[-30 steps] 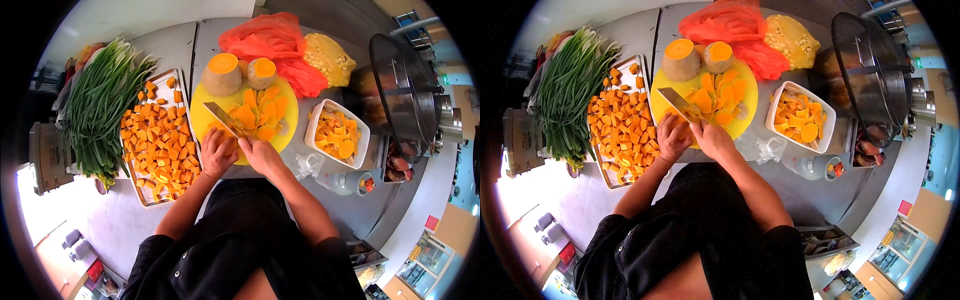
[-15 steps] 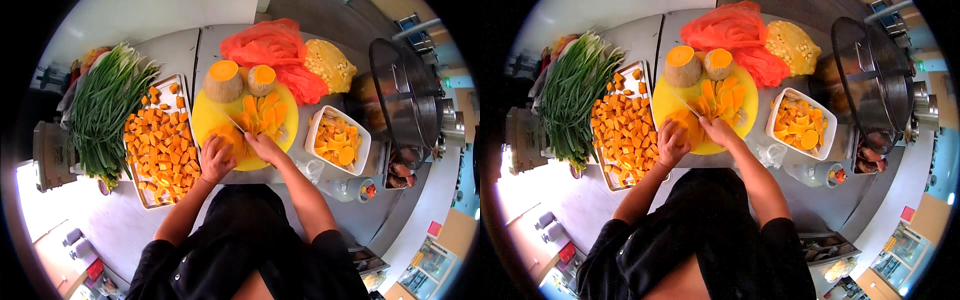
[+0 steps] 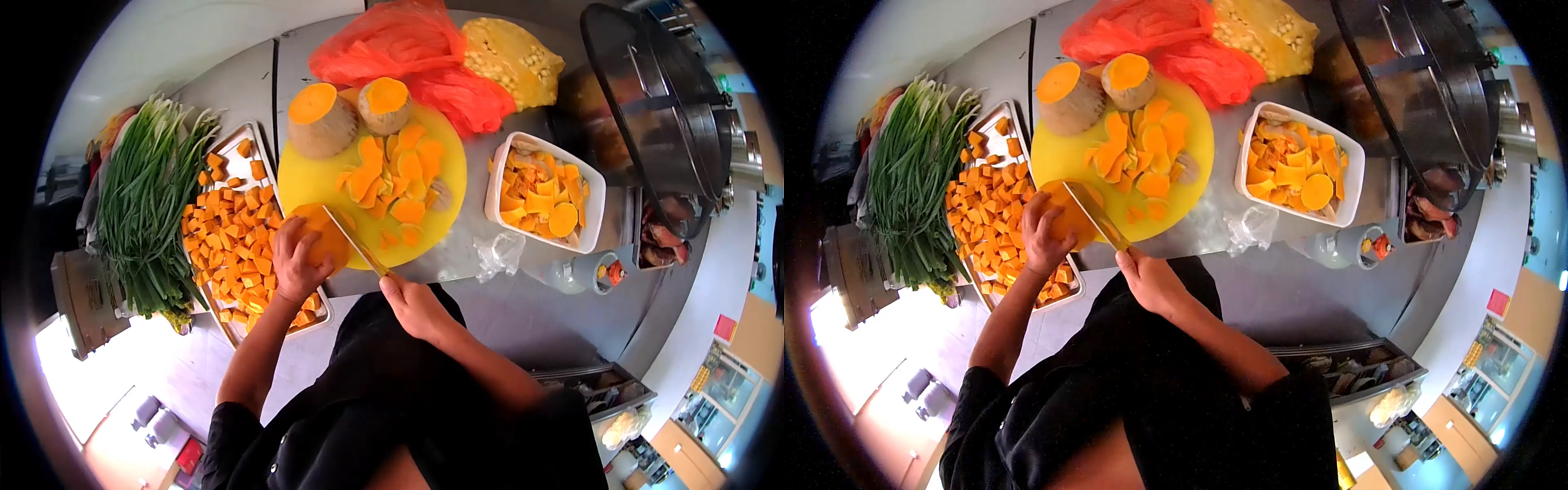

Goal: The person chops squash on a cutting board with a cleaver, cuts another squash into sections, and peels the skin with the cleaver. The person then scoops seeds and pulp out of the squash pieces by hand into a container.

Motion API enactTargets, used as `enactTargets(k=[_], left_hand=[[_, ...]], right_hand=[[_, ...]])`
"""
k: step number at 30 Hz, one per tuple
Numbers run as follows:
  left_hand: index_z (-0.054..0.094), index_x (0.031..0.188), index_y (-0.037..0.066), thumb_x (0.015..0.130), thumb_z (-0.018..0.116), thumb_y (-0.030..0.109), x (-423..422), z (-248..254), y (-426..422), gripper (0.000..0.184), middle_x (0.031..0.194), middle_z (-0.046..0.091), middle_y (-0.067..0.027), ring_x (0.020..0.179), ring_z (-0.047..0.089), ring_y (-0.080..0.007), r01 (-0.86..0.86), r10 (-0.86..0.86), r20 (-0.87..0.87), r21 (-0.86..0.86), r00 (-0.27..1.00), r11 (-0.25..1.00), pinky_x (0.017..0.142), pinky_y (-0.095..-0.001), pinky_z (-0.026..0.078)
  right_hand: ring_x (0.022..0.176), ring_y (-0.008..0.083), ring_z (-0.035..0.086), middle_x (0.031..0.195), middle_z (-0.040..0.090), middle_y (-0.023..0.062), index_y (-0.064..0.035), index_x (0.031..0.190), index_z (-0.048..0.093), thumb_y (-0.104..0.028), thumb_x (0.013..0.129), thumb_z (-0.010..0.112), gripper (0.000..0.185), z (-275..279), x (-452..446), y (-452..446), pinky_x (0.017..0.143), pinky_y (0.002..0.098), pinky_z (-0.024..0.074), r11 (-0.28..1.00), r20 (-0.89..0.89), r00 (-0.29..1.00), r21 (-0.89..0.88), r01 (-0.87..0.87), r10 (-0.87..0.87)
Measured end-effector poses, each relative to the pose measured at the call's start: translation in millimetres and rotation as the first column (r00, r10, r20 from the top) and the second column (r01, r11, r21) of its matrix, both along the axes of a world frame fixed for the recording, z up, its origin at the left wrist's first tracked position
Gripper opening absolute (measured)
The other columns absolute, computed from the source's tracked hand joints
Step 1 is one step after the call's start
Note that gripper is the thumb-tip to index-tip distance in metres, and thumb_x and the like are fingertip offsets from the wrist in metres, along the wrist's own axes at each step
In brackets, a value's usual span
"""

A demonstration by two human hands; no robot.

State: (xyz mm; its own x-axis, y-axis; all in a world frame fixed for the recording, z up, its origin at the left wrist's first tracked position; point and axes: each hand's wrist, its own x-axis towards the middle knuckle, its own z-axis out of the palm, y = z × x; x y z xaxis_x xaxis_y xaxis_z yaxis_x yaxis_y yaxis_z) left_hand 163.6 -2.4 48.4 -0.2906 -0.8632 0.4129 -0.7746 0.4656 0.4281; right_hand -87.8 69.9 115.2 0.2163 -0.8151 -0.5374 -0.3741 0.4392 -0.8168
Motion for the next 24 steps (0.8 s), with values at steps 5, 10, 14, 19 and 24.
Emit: enactTargets(k=[5,10,14,19,24], left_hand=[[0.066,0.106,0.009,0.064,0.079,0.017,2,-4,-2,0.045,0.126,0.06,-0.0203,0.118,0.058,-0.0437,0.003,-0.003,0.014,-0.012,1.0,1.0,0.1,-0.0524,0.049],[0.066,0.106,0.009,0.064,0.078,0.018,2,-3,-2,0.045,0.126,0.06,-0.0196,0.119,0.058,-0.0433,0.016,-0.016,0.006,-0.021,1.0,1.0,0.101,-0.0527,0.048],[0.066,0.106,0.009,0.064,0.078,0.017,3,-5,-2,0.044,0.127,0.06,-0.0194,0.119,0.058,-0.0432,0.015,-0.016,-0.018,-0.031,1.0,0.999,0.102,-0.0522,0.048],[0.066,0.106,0.008,0.066,0.078,0.017,4,-3,-4,0.042,0.126,0.06,-0.021,0.119,0.059,-0.0439,0.017,-0.017,-0.005,-0.028,1.0,0.999,0.099,-0.0522,0.049],[0.067,0.106,0.009,0.064,0.078,0.018,3,-7,-5,0.044,0.125,0.061,-0.0197,0.12,0.059,-0.0435,0.015,-0.016,-0.007,-0.037,1.0,0.999,0.101,-0.0524,0.048]], right_hand=[[0.094,0.0528,0.062,0.092,0.067,0.0315,0.0015,0.111,0.063,-0.043,0.11,0.038,0.051,-27,9,-18,0.079,0.0537,0.0501,0.999,0.005,1.0,-0.036,-0.008,0.008],[0.091,0.0525,0.064,0.086,0.068,0.0305,0.0044,0.098,0.065,-0.047,0.108,0.04,0.058,-68,35,-77,0.077,0.0522,0.0514,0.998,-0.035,0.999,0.067,-0.015,0.017],[0.06,0.0359,0.064,0.064,0.06,0.0203,0.0073,0.092,0.061,-0.05,0.108,0.041,0.062,-100,31,-71,0.062,0.0472,0.0502,0.995,0.072,0.992,-0.008,0.1,-0.099],[0.054,0.0351,0.065,0.063,0.064,0.0184,0.0046,0.086,0.066,-0.056,0.107,0.038,0.07,-66,6,-55,0.053,0.0443,0.0512,0.989,0.1,0.992,0.136,0.063,-0.077],[0.044,0.0258,0.059,0.057,0.057,0.0119,0.0053,0.087,0.062,-0.059,0.106,0.038,0.072,-42,-13,-64,0.044,0.0416,0.0475,0.99,-0.093,0.986,0.024,-0.138,0.14]])
